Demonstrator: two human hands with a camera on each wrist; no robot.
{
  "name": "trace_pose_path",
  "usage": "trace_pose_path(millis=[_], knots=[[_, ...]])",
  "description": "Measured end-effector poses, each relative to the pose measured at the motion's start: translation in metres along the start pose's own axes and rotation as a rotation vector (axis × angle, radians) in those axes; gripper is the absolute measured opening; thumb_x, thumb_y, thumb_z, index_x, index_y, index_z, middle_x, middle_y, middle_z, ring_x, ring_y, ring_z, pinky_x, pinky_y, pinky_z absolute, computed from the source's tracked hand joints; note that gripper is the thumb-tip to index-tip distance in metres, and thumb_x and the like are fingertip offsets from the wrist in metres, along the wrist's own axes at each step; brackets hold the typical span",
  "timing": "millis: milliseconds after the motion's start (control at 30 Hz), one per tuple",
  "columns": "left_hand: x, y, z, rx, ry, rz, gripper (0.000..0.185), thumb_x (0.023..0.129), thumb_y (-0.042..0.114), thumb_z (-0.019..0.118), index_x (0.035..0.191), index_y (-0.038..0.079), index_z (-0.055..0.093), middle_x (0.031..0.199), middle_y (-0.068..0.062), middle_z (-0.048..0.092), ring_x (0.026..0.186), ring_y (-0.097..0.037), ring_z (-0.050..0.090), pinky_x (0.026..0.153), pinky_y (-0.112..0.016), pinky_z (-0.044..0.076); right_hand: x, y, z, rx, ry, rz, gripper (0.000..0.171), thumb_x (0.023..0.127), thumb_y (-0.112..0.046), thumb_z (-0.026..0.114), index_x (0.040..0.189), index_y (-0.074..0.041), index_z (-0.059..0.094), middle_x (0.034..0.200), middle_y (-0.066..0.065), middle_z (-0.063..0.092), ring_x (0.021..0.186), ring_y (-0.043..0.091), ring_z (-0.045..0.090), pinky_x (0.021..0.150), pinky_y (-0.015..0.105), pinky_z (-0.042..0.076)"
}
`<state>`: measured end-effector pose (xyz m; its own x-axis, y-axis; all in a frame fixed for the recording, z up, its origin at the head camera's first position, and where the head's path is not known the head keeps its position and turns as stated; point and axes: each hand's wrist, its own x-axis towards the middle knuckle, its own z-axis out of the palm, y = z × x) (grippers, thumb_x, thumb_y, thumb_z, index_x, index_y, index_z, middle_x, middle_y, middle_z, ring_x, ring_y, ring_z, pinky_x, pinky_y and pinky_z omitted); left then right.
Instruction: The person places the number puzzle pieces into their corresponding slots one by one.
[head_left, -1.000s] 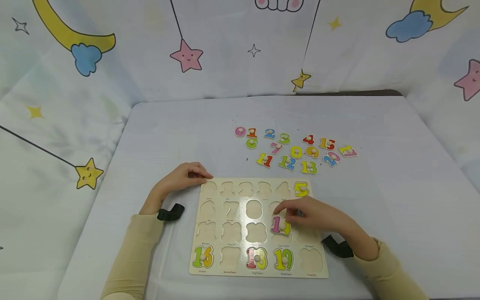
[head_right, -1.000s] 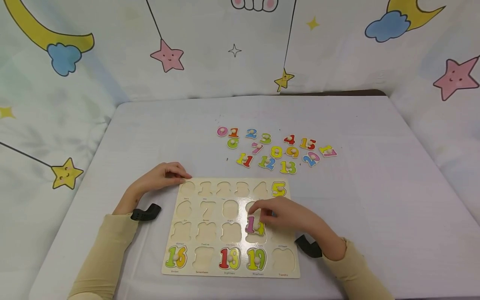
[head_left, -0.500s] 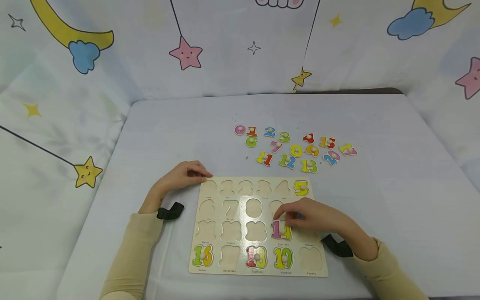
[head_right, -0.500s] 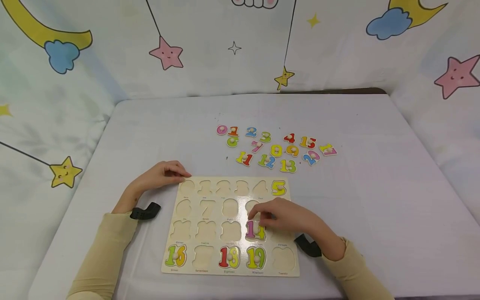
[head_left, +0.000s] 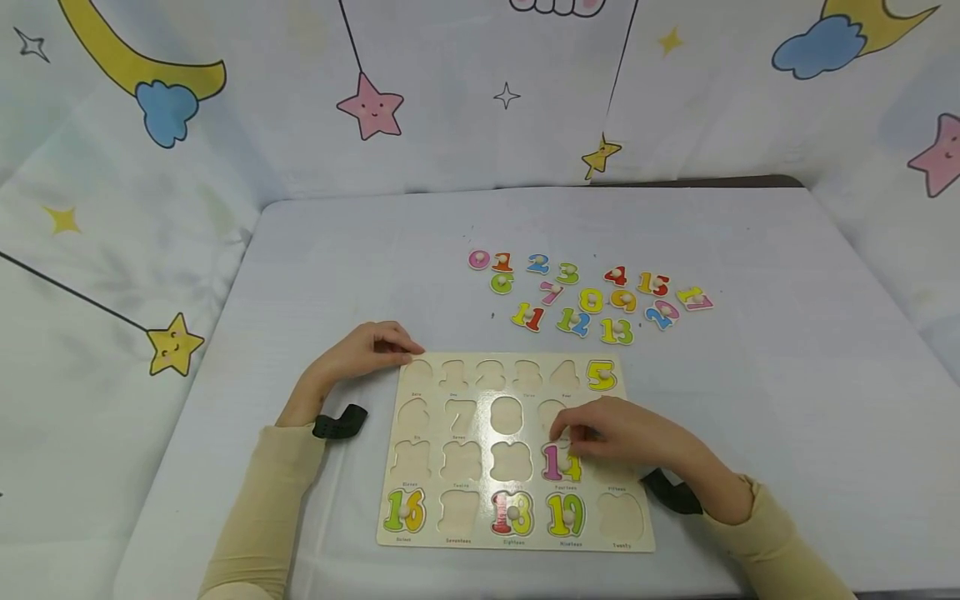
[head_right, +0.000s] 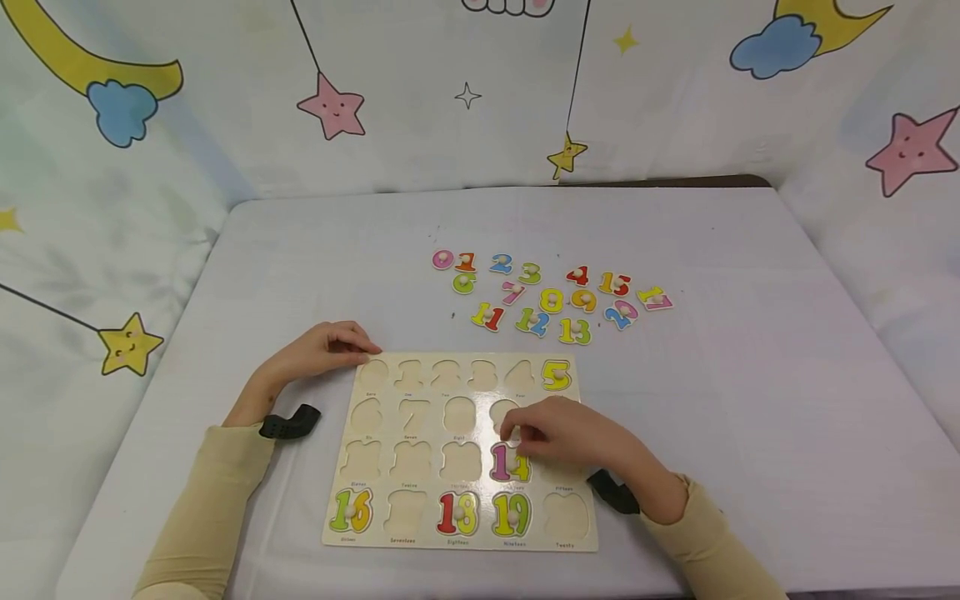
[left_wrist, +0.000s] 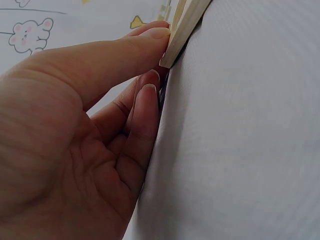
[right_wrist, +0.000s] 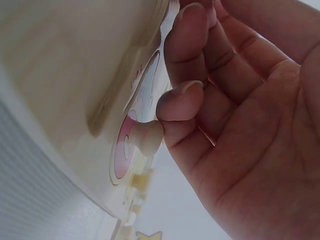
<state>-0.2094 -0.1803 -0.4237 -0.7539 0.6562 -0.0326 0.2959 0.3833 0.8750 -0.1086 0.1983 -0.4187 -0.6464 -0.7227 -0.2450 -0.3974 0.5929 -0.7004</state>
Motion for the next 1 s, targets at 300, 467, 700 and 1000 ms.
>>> trace_pose_path(millis=[300, 467, 700, 1000], knots=[[0.002, -0.006, 0.000, 0.011, 0.004, -0.004, 0.018, 0.085, -0.005, 0.065, 0.102, -0.007, 0.069, 0.097, -0.017, 0.063, 0.089, -0.027, 0.056, 0.073, -0.027, 0.044, 0.001, -0.004, 0.003, -0.078, 0.029, 0.003, 0.016, 0.086, -0.014, 0.070, 0.097, -0.021, 0.060, 0.066, -0.015, 0.047, 0.061, 0.003, 0.048, 0.056, 0.023, 0.041], [0.004, -0.029, 0.001, 0.013, 0.015, -0.002, 0.018, 0.086, 0.000, 0.067, 0.103, -0.001, 0.071, 0.098, -0.009, 0.064, 0.088, -0.022, 0.055, 0.074, -0.026, 0.043, 0.002, -0.005, 0.004, -0.103, 0.037, 0.008, 0.018, 0.085, -0.016, 0.071, 0.096, -0.021, 0.058, 0.065, -0.015, 0.046, 0.060, 0.003, 0.046, 0.056, 0.023, 0.039], [0.003, -0.040, 0.001, -0.021, 0.011, 0.005, 0.018, 0.086, 0.010, 0.069, 0.103, 0.007, 0.073, 0.098, -0.003, 0.064, 0.090, -0.019, 0.056, 0.075, -0.027, 0.044, 0.001, 0.000, 0.003, -0.066, 0.034, 0.028, 0.017, 0.088, -0.018, 0.068, 0.102, -0.023, 0.060, 0.069, -0.014, 0.049, 0.064, 0.004, 0.050, 0.058, 0.024, 0.042], [0.004, -0.038, 0.002, -0.009, 0.027, 0.009, 0.017, 0.085, 0.008, 0.070, 0.101, 0.007, 0.074, 0.097, -0.003, 0.065, 0.089, -0.018, 0.056, 0.075, -0.026, 0.043, -0.011, 0.017, -0.033, 0.037, 0.182, 0.048, 0.022, 0.091, -0.016, 0.063, 0.113, -0.012, 0.061, 0.083, -0.005, 0.058, 0.074, 0.012, 0.053, 0.062, 0.026, 0.044]])
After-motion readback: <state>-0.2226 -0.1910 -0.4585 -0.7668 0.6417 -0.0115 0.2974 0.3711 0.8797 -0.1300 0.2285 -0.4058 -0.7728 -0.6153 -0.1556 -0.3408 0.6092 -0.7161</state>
